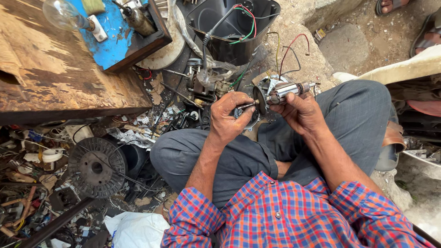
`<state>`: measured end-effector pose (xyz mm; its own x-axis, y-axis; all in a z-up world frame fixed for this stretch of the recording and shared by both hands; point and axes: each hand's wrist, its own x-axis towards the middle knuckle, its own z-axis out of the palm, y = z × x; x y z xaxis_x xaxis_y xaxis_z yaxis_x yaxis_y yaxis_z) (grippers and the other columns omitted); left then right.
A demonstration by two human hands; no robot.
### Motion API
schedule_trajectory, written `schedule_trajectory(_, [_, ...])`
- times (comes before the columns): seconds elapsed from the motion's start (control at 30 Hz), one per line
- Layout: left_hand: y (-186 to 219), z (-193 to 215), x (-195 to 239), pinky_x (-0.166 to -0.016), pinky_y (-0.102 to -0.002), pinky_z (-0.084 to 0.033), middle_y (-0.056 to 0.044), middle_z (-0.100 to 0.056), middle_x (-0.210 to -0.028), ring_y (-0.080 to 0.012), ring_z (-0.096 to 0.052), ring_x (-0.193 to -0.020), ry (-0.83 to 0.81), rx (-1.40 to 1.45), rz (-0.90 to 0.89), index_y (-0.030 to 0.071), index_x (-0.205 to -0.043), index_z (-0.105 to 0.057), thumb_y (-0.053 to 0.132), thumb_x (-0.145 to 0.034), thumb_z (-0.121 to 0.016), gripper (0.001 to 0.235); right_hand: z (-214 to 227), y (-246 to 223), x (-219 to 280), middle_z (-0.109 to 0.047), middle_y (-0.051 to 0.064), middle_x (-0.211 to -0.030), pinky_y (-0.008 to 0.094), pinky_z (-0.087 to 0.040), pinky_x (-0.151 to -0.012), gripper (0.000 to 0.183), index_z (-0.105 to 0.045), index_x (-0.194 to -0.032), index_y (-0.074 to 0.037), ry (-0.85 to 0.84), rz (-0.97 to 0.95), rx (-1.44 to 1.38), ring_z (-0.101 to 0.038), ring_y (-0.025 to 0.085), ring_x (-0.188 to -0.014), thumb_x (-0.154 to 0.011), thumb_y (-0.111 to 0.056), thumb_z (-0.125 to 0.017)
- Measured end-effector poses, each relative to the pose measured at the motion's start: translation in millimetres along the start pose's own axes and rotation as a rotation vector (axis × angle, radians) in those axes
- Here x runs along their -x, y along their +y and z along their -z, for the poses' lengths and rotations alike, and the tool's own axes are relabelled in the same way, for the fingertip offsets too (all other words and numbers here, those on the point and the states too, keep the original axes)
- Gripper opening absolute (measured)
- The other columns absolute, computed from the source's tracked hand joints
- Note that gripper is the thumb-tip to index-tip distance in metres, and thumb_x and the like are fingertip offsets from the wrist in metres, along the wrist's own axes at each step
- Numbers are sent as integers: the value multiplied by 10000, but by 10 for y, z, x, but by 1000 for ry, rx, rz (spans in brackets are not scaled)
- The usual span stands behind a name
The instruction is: The person disassembles a small electric motor, removes the rotor, and uses a screwdriver to clean the inside of the stator housing. The person then reassembles the motor components.
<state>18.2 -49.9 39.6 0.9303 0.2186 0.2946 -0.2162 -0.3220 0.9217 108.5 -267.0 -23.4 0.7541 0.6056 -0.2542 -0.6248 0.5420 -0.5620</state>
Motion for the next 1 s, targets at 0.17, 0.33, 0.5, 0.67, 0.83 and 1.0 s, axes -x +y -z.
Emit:
schedule_trajectory(0.17, [-19,6,20,-795,-274,-597,-74,-726,-1013,-161,-724,-924,-15,42,7,53,-1011,-729,-17,-828,-793,206,-18,19,35,-734,153,-1156,417,-625,-905,469,-641,-1299,32,-28,-22,-5,-737,264,-1046,-923,-177,-826])
schedule_trajectory(0.33, [29,25,7,-814,-295,-612,-88,-731,-1024,-183,-742,-948,-26,29,-36,48,-1010,-733,-17,-828,-804,205,-30,14,31,-738,138,-1173,411,-628,-900,493,-644,-1298,25,-23,-37,8,-735,249,-1053,-899,-196,-831])
schedule_trajectory(0.5, [88,23,-24,-808,-315,-604,-118,-734,-1010,-230,-753,-933,-21,-18,-75,38,-1017,-735,-37,-810,-799,229,-46,24,15,-731,133,-1166,424,-622,-921,447,-645,-1281,16,-12,-43,-16,-731,251,-1050,-920,-164,-836])
schedule_trajectory(0.67, [79,52,21,-799,-315,-601,-130,-731,-1013,-240,-750,-938,-6,-69,-99,30,-1017,-726,-37,-816,-809,228,15,108,16,-738,122,-1152,420,-624,-916,430,-650,-1276,-3,-14,-48,-13,-736,244,-1042,-915,-157,-825])
schedule_trajectory(0.83, [-43,6,27,-799,-292,-599,-92,-732,-1011,-159,-734,-921,6,17,0,29,-1040,-718,-55,-854,-799,219,37,66,-18,-736,124,-1158,427,-621,-950,424,-649,-1286,2,-21,-28,-44,-734,243,-1067,-934,-159,-823])
schedule_trajectory(1.0, [-147,54,64,-765,-235,-592,-54,-718,-1020,-90,-697,-911,19,147,119,26,-1058,-726,-47,-863,-828,232,5,12,-17,-725,137,-1188,436,-620,-954,451,-635,-1324,6,-31,11,-47,-727,256,-1093,-935,-130,-818])
